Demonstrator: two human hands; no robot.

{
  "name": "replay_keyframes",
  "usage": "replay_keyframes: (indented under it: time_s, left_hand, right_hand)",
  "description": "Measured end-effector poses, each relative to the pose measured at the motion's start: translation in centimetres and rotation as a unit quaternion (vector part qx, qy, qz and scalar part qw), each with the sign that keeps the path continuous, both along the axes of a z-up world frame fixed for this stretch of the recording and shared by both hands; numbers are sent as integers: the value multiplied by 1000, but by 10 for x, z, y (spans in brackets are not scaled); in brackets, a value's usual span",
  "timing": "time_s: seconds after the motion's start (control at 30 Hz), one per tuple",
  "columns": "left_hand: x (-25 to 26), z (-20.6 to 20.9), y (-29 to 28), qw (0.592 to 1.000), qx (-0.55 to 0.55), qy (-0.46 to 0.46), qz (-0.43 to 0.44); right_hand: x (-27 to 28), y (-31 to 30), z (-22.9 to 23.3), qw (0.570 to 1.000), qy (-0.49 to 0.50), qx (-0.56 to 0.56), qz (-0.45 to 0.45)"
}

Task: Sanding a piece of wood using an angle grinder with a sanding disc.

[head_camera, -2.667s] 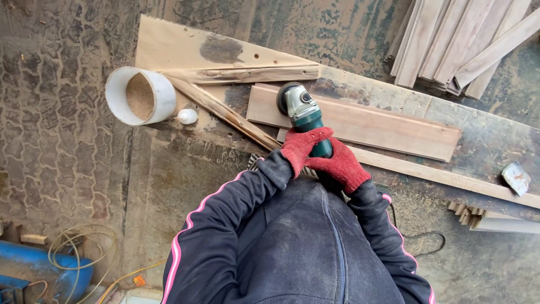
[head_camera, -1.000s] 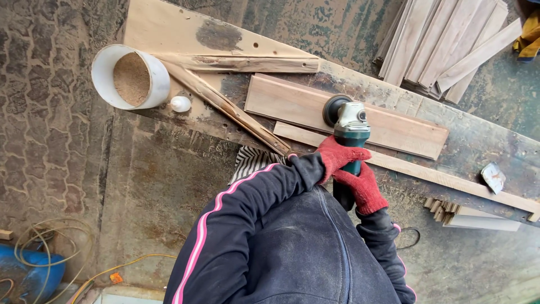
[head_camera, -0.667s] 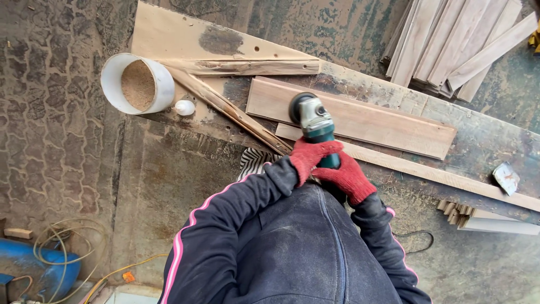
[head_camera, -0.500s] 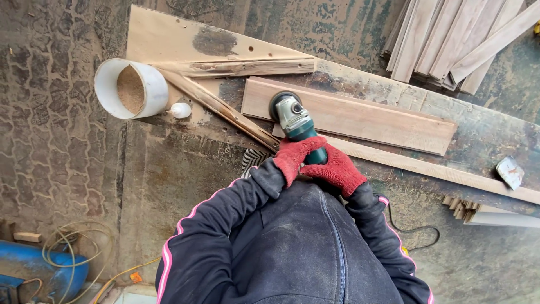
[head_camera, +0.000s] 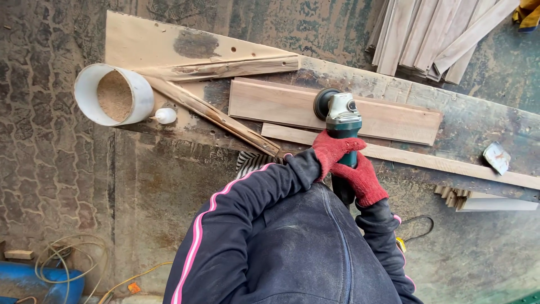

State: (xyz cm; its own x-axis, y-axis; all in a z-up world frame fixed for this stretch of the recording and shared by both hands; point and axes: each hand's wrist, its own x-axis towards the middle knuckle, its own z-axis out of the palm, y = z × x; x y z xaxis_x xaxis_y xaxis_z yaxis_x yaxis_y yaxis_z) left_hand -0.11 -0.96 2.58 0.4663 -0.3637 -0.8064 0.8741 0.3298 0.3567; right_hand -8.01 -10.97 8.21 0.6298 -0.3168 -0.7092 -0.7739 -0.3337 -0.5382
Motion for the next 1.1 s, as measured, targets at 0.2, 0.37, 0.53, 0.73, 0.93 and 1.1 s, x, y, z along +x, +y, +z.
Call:
replay_keyframes:
  time_s: [0.2, 0.37, 0.53, 0.73, 0.93, 1.1]
  left_hand:
    - [16, -24, 42, 999, 38, 11, 34]
    - [39, 17, 96, 994, 62, 40, 83]
    - [44, 12, 87, 993, 64, 38, 87]
    - [29, -5, 30, 998, 46, 31, 28]
    - [30, 5, 36, 998, 56, -3, -7]
    - [25, -34, 77, 994, 50, 28, 90]
  right_hand:
    - [57, 46, 33, 997, 13, 26, 72]
    - [89, 80, 37, 990, 28, 43, 134]
    - [93, 74, 38, 987, 41, 33, 150]
    - [58, 28, 32, 997, 18, 29, 71]
    - [55, 30, 23, 998, 6, 30, 56]
    - [82, 67, 34, 989, 48, 43, 136]
